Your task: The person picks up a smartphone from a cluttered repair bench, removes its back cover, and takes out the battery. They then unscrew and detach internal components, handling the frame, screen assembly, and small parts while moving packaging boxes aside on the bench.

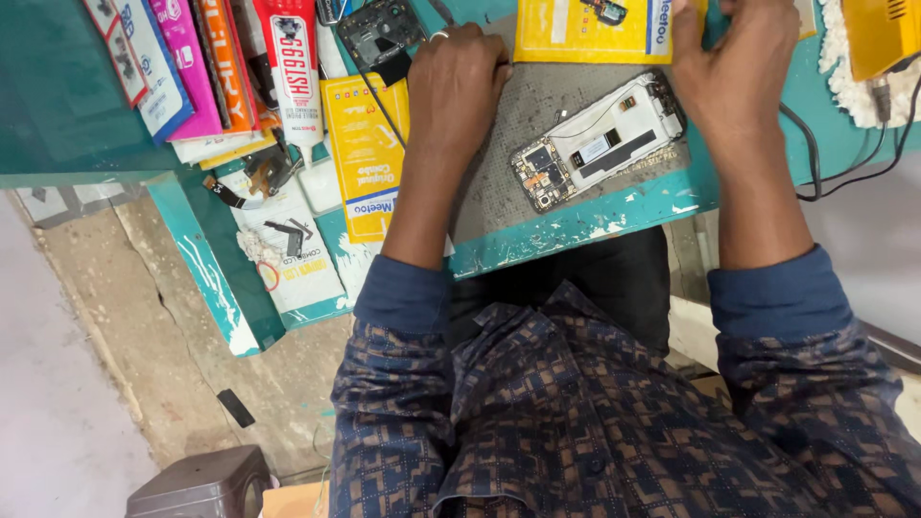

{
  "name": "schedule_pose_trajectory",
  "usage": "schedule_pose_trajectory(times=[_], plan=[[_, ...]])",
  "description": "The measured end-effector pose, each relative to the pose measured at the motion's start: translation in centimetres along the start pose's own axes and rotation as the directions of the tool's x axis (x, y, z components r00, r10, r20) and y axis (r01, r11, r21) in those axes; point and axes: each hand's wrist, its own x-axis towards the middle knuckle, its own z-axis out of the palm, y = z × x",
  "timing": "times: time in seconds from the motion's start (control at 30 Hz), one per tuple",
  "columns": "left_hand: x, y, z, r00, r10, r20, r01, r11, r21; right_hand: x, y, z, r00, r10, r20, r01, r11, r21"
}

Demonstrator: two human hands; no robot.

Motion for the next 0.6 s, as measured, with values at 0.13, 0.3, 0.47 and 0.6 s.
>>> schedule_pose_trajectory(times=[0.13, 0.3, 0.47, 0.6], plan=[[-1.4, -0.1, -0.2, 0.994, 0.097, -0.046, -0.088, 0.982, 0.167, -1.2, -0.5, 0.1, 0.999, -0.015, 0.037, 0.007, 0.977, 0.212], [-2.9, 1.0, -3.1, 0.987, 0.055, -0.152, -0.009, 0.957, 0.291, -2.2, -1.7, 0.9, 0.985, -0.166, 0.046, 0.149, 0.955, 0.257], [-3.2, 1.8, -5.8, 0.976, -0.053, -0.21, 0.121, 0.938, 0.326, -2.8, -2.0, 1.4, 0.981, -0.131, 0.143, 0.129, 0.991, 0.026], [-2.5, 1.4, -5.6, 0.977, -0.07, -0.2, 0.11, 0.974, 0.196, -3.1, -1.7, 1.8, 0.979, -0.137, 0.151, 0.129, 0.99, 0.06]])
